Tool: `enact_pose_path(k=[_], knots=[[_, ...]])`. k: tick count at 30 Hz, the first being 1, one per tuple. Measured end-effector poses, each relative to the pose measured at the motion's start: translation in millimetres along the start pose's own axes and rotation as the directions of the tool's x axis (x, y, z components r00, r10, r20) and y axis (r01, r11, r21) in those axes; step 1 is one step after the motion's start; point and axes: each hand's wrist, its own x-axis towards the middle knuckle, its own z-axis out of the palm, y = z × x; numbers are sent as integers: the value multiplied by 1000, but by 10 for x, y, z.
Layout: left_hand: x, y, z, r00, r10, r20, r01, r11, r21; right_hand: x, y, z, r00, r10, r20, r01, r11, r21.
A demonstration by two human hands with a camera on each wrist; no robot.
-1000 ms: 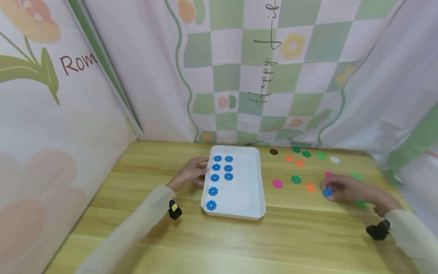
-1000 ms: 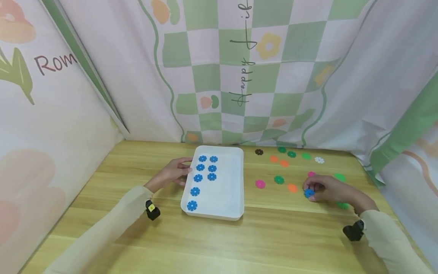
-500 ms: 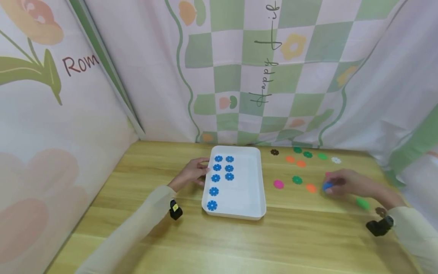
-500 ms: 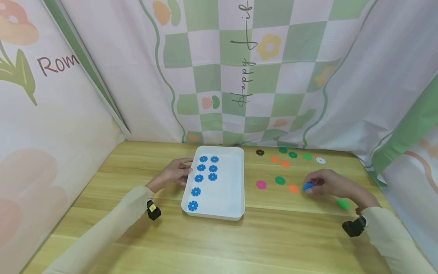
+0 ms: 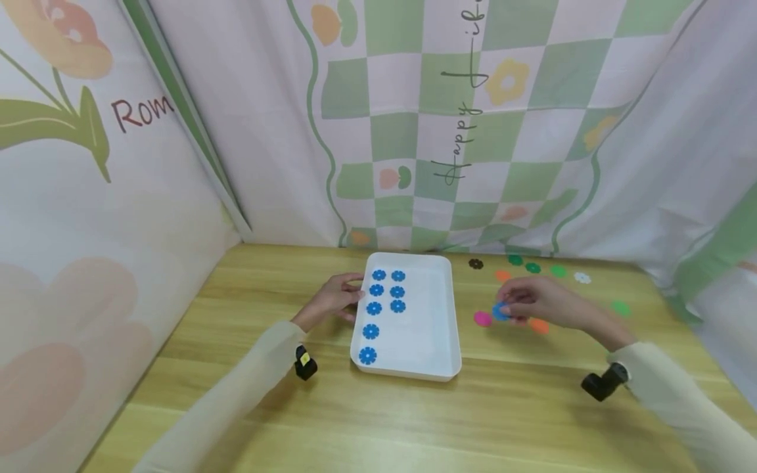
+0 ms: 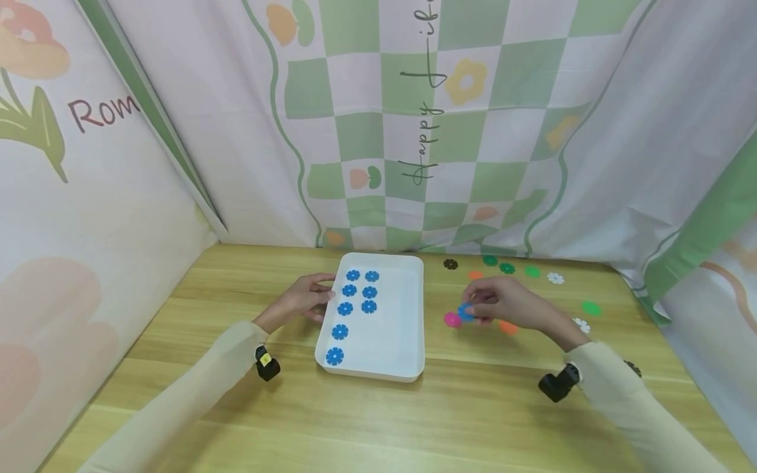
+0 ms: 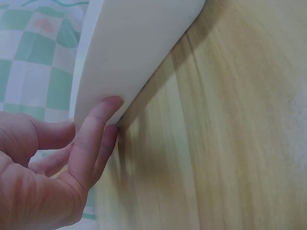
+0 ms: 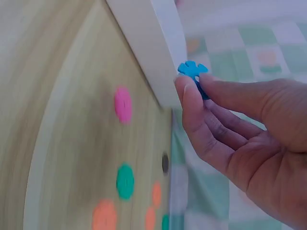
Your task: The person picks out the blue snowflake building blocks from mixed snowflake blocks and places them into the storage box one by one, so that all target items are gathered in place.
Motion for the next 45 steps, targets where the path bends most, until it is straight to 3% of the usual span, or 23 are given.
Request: enact_pose_path(k=[7, 12, 20, 28, 33, 38, 45], knots=[[1, 4, 18, 1000, 13, 0, -13, 1000, 8, 375, -207, 210, 999, 30, 18, -30, 999, 30], [10, 9, 29, 1000, 6, -2, -6, 1000, 13, 672, -289, 345, 994, 106, 30, -108, 990, 86], [4, -1, 33, 1000, 13, -5, -13, 1000, 14, 1066, -303, 599, 976, 195, 92, -208, 966, 153], [-2, 2, 23, 1000, 27, -3, -27, 1000, -1, 1308, -413, 833, 947, 272, 169, -302, 934, 190], [-10, 4, 20, 1000, 26, -6, -26, 1000, 1, 1430, -369, 990, 939, 299, 173, -326, 932, 159], [-30, 15, 33, 1000, 15, -14, -15, 1000, 23, 1471, -369, 1157, 941, 312, 131, -321, 946, 53], [-23, 7, 19, 1000, 20, -18, -20, 1000, 8, 1515, -407, 1222, 942, 326, 75, -322, 944, -67]])
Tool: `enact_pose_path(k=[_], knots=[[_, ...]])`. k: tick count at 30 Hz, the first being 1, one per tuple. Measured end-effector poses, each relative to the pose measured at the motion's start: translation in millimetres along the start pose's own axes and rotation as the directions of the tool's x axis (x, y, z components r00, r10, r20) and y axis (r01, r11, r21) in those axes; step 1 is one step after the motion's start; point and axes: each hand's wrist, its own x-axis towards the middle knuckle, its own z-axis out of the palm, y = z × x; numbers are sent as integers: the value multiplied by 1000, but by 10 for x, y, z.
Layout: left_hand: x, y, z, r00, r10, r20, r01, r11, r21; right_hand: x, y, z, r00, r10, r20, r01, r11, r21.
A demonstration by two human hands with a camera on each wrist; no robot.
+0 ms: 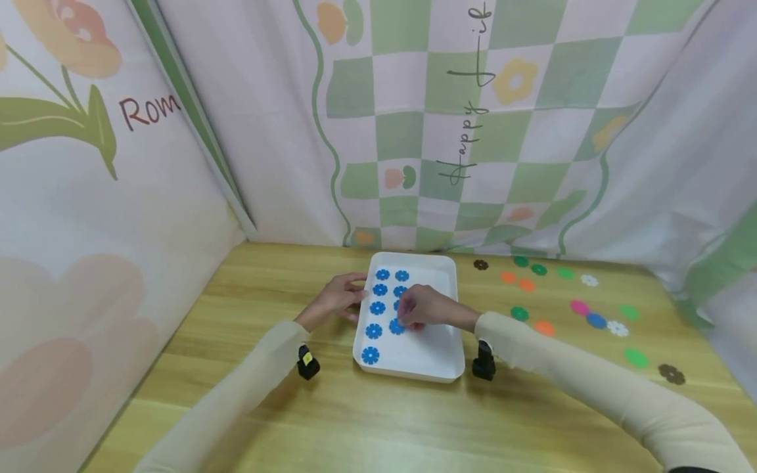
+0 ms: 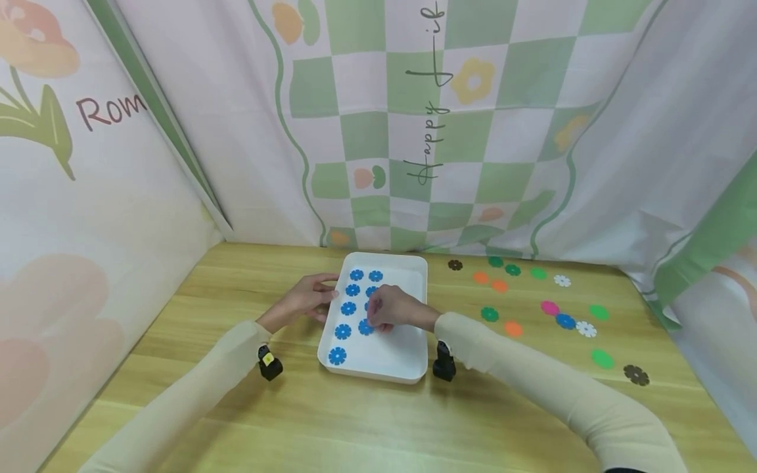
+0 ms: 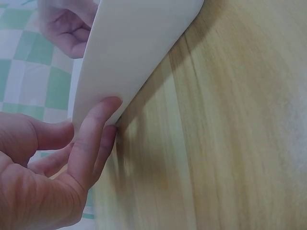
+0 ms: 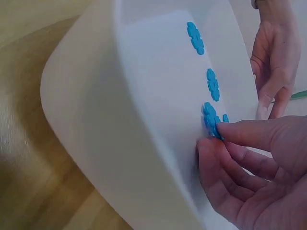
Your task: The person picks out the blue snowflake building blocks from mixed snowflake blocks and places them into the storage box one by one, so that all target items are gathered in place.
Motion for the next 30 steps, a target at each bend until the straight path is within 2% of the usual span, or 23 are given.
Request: enact_pose_path(k=[6, 12, 18, 25, 30], knots=[[11, -2, 1, 1000, -4, 3, 4, 1000, 0, -5, -8, -28, 1000, 9, 2, -9, 999, -43], [3, -9, 8, 1000, 1, 0, -1, 1000, -3, -30, 14, -154, 999, -46, -4, 45, 996, -72], [-2, -7, 3, 1000, 1, -9, -1, 1000, -1, -84, 61, -273, 996, -90, -15, 89, 995, -45], [-1, -9, 0, 1000, 1, -2, -1, 1000, 1, -161, 115, -325, 995, -103, -10, 103, 994, -32], [-5, -7, -4, 1000, 11, 0, -11, 1000, 3, -218, 176, -368, 992, -120, -37, 119, 993, -24]])
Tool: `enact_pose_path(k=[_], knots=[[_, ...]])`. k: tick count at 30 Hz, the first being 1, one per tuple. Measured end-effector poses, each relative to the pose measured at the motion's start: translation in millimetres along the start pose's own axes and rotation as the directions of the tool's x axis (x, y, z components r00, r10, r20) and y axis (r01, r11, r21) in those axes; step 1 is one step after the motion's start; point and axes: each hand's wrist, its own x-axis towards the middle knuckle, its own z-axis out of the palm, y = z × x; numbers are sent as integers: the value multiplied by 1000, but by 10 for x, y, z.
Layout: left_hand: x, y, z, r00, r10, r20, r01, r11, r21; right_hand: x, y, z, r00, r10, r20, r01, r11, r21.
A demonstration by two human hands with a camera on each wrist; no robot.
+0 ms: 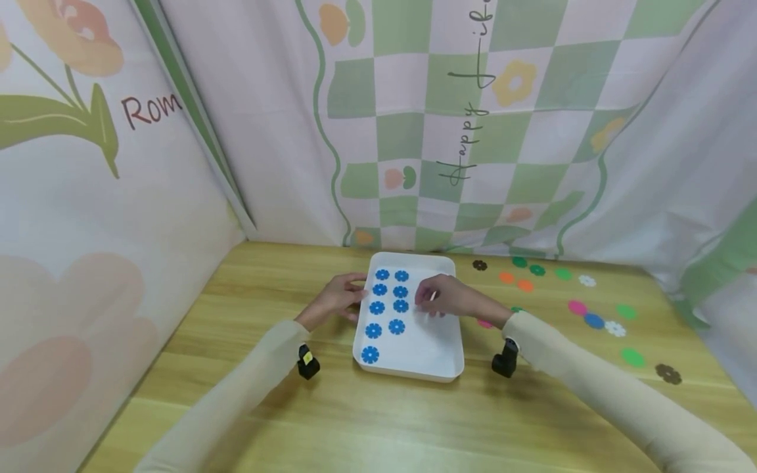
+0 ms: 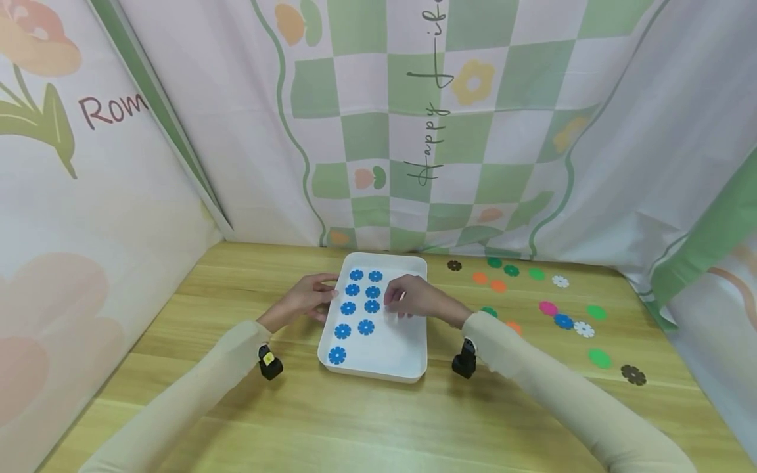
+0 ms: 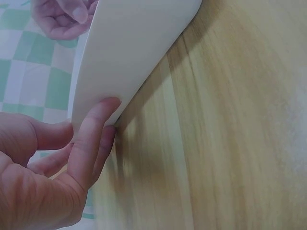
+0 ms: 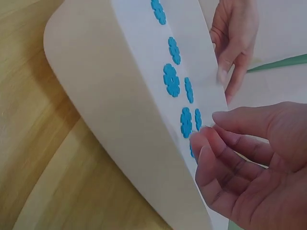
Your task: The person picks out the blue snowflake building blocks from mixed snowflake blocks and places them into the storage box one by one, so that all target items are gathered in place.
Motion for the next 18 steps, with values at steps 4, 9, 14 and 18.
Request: enact_pose_path(k=[4, 9, 14, 18], knots=[[-2, -9, -2, 1000, -3, -4, 3, 1000, -5, -59, 80, -75, 999, -20, -44, 21, 1000, 10], [-1, -15, 0, 1000, -15, -8, 15, 1000, -10, -173, 195, -168, 994, -40, -104, 44, 998, 35], [10, -22, 1, 1000, -8, -4, 7, 1000, -11, -321, 305, -277, 985, -85, -147, 93, 995, 46], [5, -25, -13, 1000, 1, 8, -1, 1000, -20, -433, 449, -403, 979, -106, -174, 116, 992, 50]])
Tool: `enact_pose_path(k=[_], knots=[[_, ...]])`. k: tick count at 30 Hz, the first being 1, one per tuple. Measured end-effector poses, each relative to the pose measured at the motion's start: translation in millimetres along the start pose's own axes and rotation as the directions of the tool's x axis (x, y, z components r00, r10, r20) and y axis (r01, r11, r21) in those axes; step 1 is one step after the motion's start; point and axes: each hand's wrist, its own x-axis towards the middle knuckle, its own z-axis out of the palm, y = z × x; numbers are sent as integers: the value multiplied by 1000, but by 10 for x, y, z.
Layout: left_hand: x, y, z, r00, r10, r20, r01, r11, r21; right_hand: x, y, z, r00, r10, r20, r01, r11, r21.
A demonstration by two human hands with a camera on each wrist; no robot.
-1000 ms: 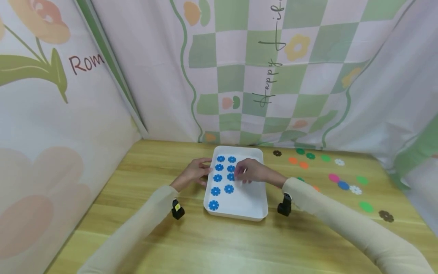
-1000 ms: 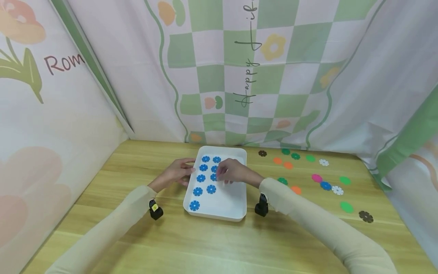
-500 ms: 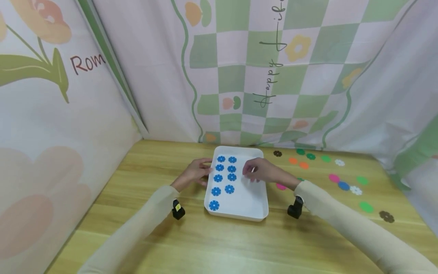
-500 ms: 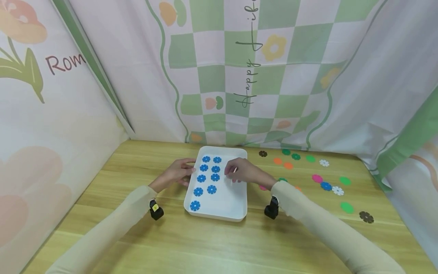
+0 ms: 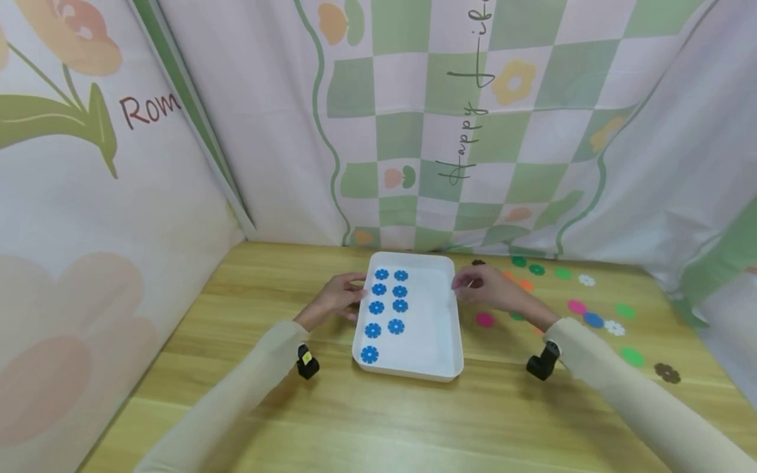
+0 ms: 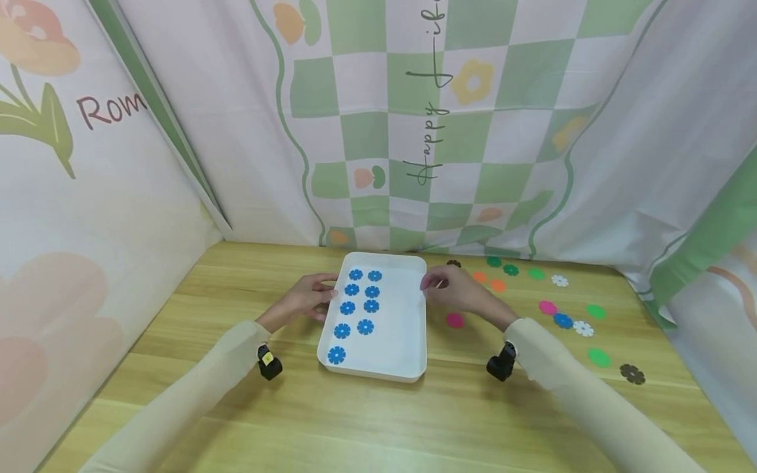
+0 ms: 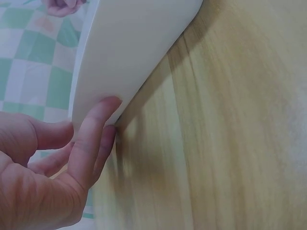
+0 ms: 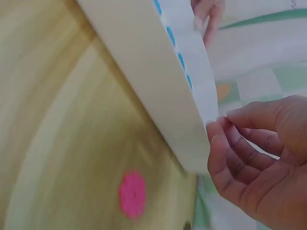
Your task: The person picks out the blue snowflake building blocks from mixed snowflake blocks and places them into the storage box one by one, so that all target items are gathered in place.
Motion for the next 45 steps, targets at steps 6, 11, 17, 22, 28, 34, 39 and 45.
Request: enact_pose_path(k=[6, 11, 17, 22, 28, 34, 39, 45], knots=[[7, -20, -20, 1000, 12, 24, -12, 1000, -23, -154, 194, -266, 994, 83, -66, -83, 997, 4], [0, -17, -31, 999, 10, 30, -9, 1000, -24, -285, 350, -439, 989, 115, -88, -116, 993, -11], [3, 25, -32, 1000, 0, 26, 1, 1000, -9, -457, 493, -639, 987, 131, -94, -135, 990, -37], [23, 23, -16, 1000, -10, 24, 10, 1000, -2, -603, 627, -781, 979, 168, -115, -179, 980, -92], [39, 2, 23, 999, -35, 29, 35, 999, -4, -818, 951, -868, 964, 148, -221, -182, 973, -143], [56, 21, 20, 999, -24, 25, 24, 1000, -13, -1039, 1209, -990, 951, 177, -252, -229, 954, -194], [49, 11, -15, 999, -39, 9, 39, 999, 1, -1183, 1312, -1059, 951, 201, -233, -248, 949, -193], [41, 16, -19, 998, -63, 7, 63, 998, 7, -1414, 1444, -1115, 946, 194, -261, -254, 942, -220]])
